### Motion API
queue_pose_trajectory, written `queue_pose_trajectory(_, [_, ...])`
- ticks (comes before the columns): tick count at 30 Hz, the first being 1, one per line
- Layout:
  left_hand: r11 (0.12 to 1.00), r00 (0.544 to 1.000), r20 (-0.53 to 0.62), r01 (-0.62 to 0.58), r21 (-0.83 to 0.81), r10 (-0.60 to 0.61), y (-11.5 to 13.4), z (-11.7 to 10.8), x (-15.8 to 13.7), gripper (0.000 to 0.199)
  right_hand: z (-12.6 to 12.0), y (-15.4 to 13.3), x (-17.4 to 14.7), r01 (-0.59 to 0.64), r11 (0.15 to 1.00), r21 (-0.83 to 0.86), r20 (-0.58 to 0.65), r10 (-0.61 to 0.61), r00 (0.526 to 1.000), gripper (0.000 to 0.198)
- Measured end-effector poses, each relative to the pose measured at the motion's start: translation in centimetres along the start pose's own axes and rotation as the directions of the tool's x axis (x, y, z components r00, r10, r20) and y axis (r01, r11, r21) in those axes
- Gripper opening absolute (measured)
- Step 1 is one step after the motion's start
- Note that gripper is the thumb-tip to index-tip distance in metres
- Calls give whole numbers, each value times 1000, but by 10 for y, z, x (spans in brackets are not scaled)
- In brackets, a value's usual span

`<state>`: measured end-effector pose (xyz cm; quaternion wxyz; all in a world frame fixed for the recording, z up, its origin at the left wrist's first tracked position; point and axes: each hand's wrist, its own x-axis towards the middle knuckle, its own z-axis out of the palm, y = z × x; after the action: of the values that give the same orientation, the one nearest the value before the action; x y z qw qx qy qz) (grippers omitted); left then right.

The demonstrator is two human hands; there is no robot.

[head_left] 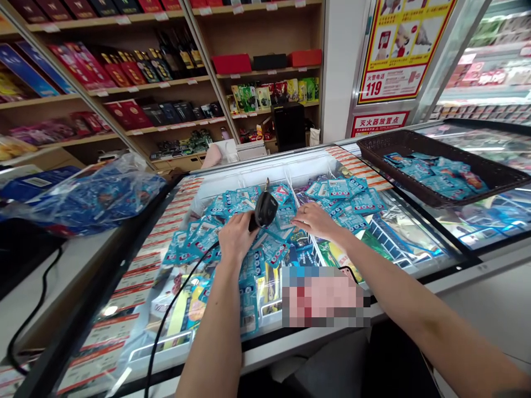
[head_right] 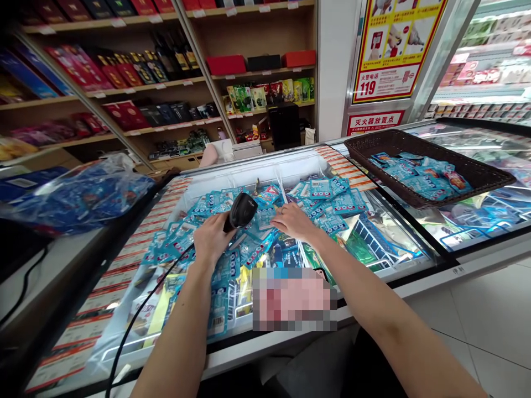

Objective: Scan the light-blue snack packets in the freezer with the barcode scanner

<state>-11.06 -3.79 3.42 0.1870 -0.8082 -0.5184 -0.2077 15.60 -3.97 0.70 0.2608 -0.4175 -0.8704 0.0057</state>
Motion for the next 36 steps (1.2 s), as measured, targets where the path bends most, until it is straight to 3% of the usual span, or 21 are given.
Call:
queue_pose_trajectory(6, [1000, 1000, 15, -14, -15, 14, 2, -1, 0, 37, 9, 5, 0, -171, 982, 83, -136, 181, 974, 40])
queue_pose_trajectory(11, [1000, 999, 24, -20, -13, 21, 2, -2, 0, 39, 16, 9, 3, -219, 973, 73, -21, 221, 975, 65])
queue_pose_trajectory(16, [1000, 999, 28, -21, -16, 22, 2, -2, 0, 39, 16, 14, 4, -334, 927, 171, -77, 350, 933, 78])
queue_pose_trajectory(19, [1000, 999, 25, -24, -17, 25, 2, -3, 0, 37, 12, 22, 4, -421, 843, 335, -110, 478, 871, 60])
queue_pose_trajectory(22, [999, 999, 25, -28, -17, 29, 2, -3, 0, 37, 8, 32, 3, -441, 671, 596, -74, 593, 802, 38])
queue_pose_trajectory(25, [999, 999, 31, -35, -25, 36, 3, -4, 0, 38, 5, 36, 2, -332, 475, 815, -62, 641, 765, 34])
queue_pose_trajectory(27, [998, 998, 36, -49, -37, 51, 4, -5, 0, 38, 3, 37, 3, -253, 402, 880, -89, 663, 743, 34])
queue_pose_trajectory(31, [994, 995, 32, -92, -60, 94, 6, -5, -1, 37, 2, 36, 3, -205, 323, 924, -85, 697, 712, 35])
queue_pose_trajectory(36, [987, 990, 12, -142, -78, 143, 8, -4, -2, 36, 6, 39, 2, -204, 322, 924, -107, 733, 672, 39])
